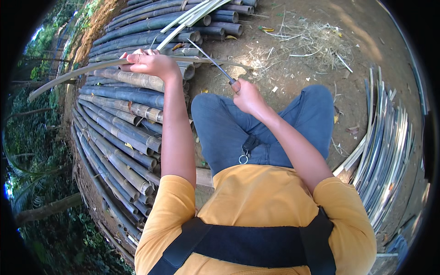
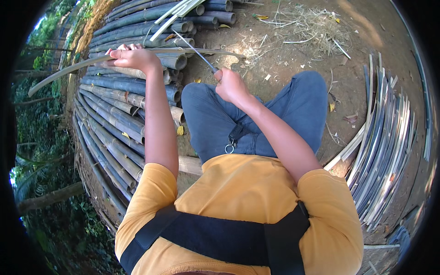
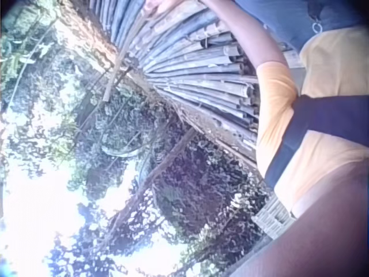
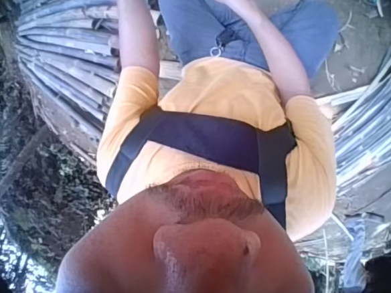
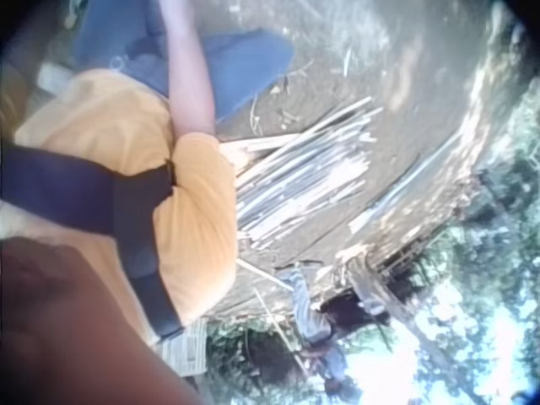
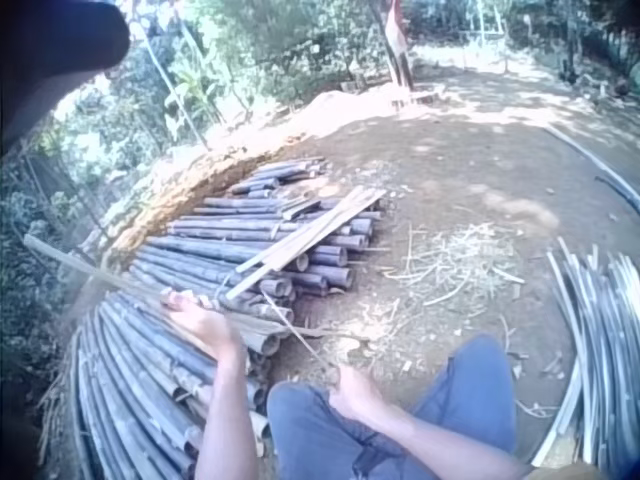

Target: The person shaves a long strip of bamboo using a machete, repeatedly running the blade along the edge of the strip while sitting on the ground.

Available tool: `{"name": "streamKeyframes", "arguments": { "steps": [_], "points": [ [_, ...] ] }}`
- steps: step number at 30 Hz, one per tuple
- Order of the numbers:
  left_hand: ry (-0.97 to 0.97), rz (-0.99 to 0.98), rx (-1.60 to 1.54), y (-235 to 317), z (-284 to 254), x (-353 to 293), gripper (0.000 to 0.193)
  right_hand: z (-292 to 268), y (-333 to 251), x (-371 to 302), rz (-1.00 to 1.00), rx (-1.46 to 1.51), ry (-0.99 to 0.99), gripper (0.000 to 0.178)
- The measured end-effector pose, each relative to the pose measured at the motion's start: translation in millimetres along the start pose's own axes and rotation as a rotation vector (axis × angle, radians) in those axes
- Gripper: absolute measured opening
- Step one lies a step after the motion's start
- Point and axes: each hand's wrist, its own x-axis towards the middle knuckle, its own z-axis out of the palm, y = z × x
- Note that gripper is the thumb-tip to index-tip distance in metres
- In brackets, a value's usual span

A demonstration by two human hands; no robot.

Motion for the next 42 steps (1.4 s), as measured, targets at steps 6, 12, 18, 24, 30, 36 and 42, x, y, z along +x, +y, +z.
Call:
{"name": "streamKeyframes", "arguments": {
  "steps": [6, 12, 18, 24, 30, 36, 42],
  "points": [
    [-0.008, 0.114, -0.074, 1.5, 9.6, 5.2, 0.042, 0.1, 37.5, 44.5, -0.06, 0.034, 0.154, 0.016],
    [-0.025, 0.103, 0.021, 9.3, 15.7, -12.1, 0.051, 32.3, 11.6, -11.5, -0.094, 0.244, 0.213, 0.018],
    [-0.162, 0.088, -0.008, 16.9, 18.5, -14.1, 0.045, 19.4, 19.8, -3.8, -0.081, 0.182, 0.247, 0.013],
    [-0.373, 0.156, -0.032, 12.9, 26.2, -7.5, 0.039, -19.0, 27.8, -1.3, -0.073, 0.17, 0.152, 0.012],
    [-0.314, 0.151, -0.026, 6.6, 30.4, -18.3, 0.055, -26.8, 13.4, -12.9, -0.153, 0.145, 0.145, 0.012],
    [-0.247, 0.073, 0.02, 7.9, 30.5, -25.1, 0.087, -19.5, 34.6, 15.8, 0.024, 0.134, 0.119, 0.01],
    [-0.246, 0.115, 0.022, 10.2, 27.6, -20.8, 0.068, -21.1, 17.2, 9.2, -0.071, 0.059, 0.073, 0.016]
  ]
}}
